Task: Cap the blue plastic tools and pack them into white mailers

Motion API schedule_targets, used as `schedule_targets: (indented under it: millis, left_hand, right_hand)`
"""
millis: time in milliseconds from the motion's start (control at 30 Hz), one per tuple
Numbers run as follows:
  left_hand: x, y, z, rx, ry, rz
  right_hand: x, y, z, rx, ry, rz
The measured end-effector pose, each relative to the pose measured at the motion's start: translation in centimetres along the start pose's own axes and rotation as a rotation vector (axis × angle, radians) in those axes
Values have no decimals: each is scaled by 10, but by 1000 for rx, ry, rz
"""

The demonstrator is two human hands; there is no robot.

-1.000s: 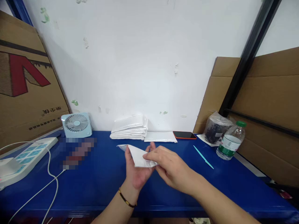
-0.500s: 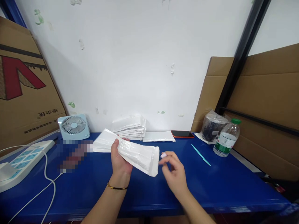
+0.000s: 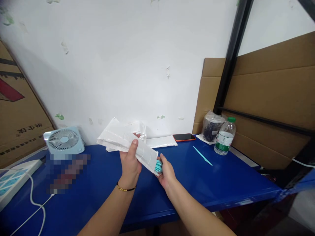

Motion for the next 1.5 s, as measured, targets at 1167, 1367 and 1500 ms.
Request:
schedule_targets:
  millis: [1167,1367,1500]
  left_hand:
    - [-41,64,-32,263,-46,-64]
    - [-58,71,-46,145,-56,10]
    - [-77,71,-59,45,-93,134]
  right_hand:
    - [-1,-83,-47,-897,-129,1544]
    - [-1,-84,-49,-898,-128,1561]
    - [-4,-82,-53,-873,-137,1571]
Point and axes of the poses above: each hand's wrist, its own z-axis away from the middle knuckle, its own x-axis out of the palm, y = z × x, the point moved 10 cm from there along -z, towards the middle knuckle, and after that the axes turned 12 degrees about -x, right-handed, at the moved point
